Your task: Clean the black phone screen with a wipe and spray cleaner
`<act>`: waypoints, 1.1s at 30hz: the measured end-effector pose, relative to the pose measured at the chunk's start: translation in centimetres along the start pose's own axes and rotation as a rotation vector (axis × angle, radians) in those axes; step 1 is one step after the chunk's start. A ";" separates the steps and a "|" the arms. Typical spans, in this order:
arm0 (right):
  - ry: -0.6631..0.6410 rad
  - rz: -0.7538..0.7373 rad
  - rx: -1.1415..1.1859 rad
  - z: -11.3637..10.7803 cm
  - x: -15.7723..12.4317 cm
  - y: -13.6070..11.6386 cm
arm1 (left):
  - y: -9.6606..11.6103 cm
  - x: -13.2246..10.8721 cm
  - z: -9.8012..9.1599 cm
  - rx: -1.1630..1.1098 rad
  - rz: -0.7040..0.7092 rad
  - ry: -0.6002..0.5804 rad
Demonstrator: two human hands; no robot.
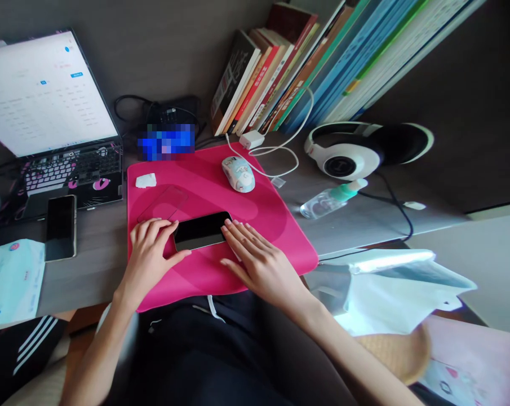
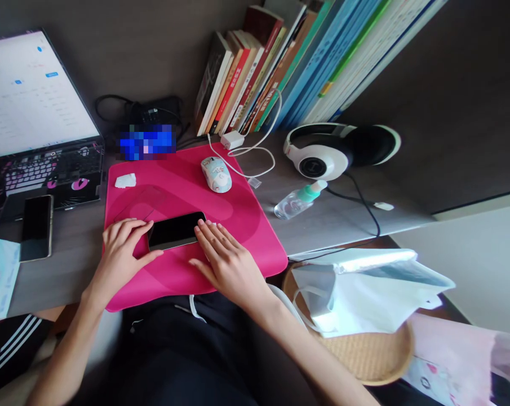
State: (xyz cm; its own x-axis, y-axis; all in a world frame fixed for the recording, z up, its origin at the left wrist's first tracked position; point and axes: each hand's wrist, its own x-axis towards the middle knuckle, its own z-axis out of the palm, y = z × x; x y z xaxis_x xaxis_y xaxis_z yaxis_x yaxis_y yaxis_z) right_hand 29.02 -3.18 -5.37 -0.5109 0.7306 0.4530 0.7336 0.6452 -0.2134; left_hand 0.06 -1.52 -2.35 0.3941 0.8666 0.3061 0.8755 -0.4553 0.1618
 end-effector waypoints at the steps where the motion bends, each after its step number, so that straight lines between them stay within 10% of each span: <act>1: -0.002 0.001 0.005 0.0 0.1 0.0 | 0.0 0.0 0.0 -0.003 0.002 -0.004; 14: -0.019 0.076 0.033 2.5 5.2 1.8 | -0.1 0.1 0.2 -0.032 0.019 -0.007; 33: -0.036 0.031 0.005 1.3 2.9 -1.1 | -0.4 0.1 0.4 -0.092 0.027 -0.008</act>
State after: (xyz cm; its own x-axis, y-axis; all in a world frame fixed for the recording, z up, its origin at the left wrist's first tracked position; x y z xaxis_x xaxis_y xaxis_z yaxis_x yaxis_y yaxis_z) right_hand 26.11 -1.43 -4.96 -0.5038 0.7576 0.4151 0.7469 0.6234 -0.2313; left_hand -0.13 -1.16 -2.80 0.4193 0.8554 0.3041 0.8356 -0.4945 0.2390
